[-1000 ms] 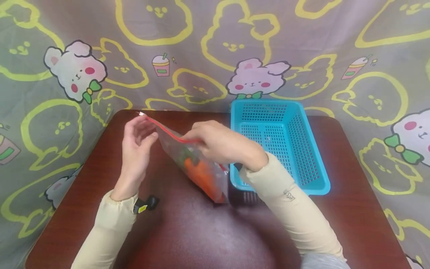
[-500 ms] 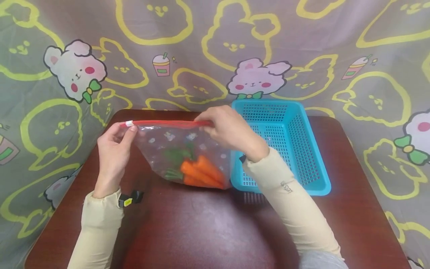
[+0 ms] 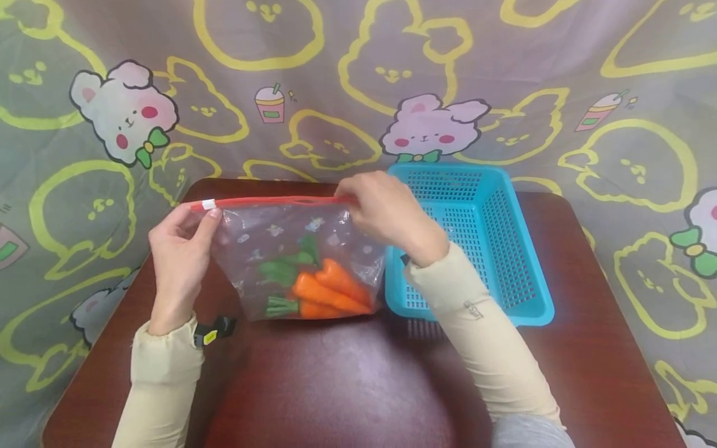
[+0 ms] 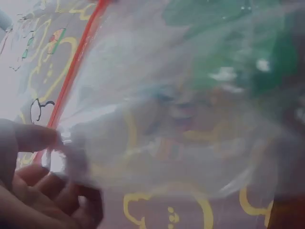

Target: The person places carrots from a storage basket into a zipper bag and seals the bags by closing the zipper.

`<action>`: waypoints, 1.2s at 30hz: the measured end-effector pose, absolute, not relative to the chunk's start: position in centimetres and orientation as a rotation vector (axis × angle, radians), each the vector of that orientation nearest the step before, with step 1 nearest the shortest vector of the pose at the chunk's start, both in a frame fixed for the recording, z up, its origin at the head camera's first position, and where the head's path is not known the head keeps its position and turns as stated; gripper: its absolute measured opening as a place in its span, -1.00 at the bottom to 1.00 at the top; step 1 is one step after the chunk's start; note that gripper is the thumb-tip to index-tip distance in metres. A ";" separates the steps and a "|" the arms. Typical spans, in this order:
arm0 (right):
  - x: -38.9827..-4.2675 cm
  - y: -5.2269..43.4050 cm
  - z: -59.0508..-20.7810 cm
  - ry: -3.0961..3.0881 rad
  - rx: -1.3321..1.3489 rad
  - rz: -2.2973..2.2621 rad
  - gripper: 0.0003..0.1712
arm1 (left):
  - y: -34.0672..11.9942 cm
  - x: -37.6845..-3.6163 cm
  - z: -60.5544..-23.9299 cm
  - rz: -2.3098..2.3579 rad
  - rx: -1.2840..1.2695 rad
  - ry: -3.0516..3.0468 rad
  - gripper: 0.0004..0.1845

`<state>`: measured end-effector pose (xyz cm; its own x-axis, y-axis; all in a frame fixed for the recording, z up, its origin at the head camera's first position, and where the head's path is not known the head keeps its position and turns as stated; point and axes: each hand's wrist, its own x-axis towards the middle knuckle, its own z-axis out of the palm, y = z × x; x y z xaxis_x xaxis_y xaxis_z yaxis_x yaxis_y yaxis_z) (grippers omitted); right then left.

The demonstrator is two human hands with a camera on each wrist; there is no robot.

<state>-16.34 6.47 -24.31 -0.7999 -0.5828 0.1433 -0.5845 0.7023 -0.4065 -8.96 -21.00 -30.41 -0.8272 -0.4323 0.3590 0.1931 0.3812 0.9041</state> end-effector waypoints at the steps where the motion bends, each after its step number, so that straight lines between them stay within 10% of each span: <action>1: -16.4 6.4 -24.6 -2.891 0.993 0.680 -0.74 | -21.1 -9.1 -30.6 -1.457 0.201 -2.101 -0.80; 36: -18.5 4.8 -29.4 -2.796 0.746 0.423 -0.67 | -21.6 -11.5 -33.8 -1.613 -0.018 -2.027 -0.86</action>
<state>-18.47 4.81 -29.43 -0.8481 -0.4509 0.2784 -0.5131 0.8301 -0.2185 -11.55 -21.62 -33.77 -0.8516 -0.3163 0.4180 0.3363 0.2820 0.8986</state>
